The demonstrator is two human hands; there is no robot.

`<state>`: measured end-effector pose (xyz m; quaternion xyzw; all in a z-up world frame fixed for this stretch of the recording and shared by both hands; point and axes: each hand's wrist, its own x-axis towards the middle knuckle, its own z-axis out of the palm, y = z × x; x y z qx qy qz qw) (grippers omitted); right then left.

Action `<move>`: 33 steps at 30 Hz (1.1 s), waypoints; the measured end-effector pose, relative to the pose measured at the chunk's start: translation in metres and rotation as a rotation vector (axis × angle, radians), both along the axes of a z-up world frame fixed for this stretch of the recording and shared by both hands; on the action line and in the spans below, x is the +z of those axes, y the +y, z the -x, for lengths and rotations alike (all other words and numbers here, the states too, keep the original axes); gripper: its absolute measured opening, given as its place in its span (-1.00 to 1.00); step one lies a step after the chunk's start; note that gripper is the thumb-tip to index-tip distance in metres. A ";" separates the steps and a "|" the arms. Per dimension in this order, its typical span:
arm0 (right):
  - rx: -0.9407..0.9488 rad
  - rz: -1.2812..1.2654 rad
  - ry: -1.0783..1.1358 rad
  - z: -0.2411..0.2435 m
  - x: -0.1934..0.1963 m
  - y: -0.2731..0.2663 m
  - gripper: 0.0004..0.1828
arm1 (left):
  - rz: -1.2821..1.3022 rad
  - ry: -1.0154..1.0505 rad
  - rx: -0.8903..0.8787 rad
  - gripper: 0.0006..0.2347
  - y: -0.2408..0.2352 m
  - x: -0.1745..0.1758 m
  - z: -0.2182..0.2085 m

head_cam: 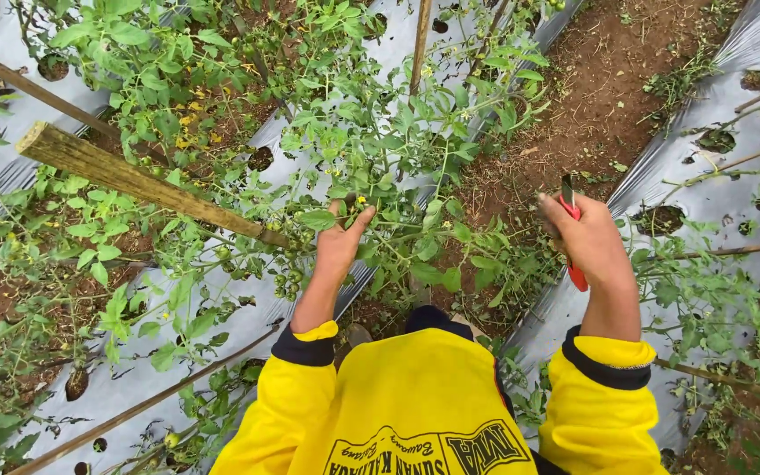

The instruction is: Pruning tomato plants in a field using hand shears to remove excess foliage or stems.

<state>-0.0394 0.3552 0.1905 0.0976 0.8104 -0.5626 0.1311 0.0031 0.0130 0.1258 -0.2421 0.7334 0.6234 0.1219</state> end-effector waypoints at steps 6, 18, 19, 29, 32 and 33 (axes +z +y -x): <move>-0.180 -0.051 -0.182 -0.056 -0.061 0.043 -0.72 | 0.191 0.223 -0.127 -0.63 -0.019 -0.048 -0.003; -0.290 -0.049 -0.280 -0.117 -0.076 0.048 -0.53 | 0.433 0.711 -0.939 -0.71 0.116 0.032 0.030; -0.245 -0.113 -0.269 -0.121 -0.078 0.045 -0.49 | 0.517 0.696 -1.051 -0.66 0.130 0.025 0.037; 0.055 -0.462 -0.340 -0.099 -0.040 0.007 -0.33 | 0.868 0.592 -1.290 -0.84 0.150 -0.034 0.060; 0.108 -0.551 -0.357 -0.091 -0.035 -0.004 -0.41 | 0.800 0.618 -1.266 -0.88 0.148 -0.039 0.060; 0.110 -0.550 -0.357 -0.089 -0.039 -0.004 -0.41 | 0.802 0.616 -1.265 -0.88 0.148 -0.045 0.059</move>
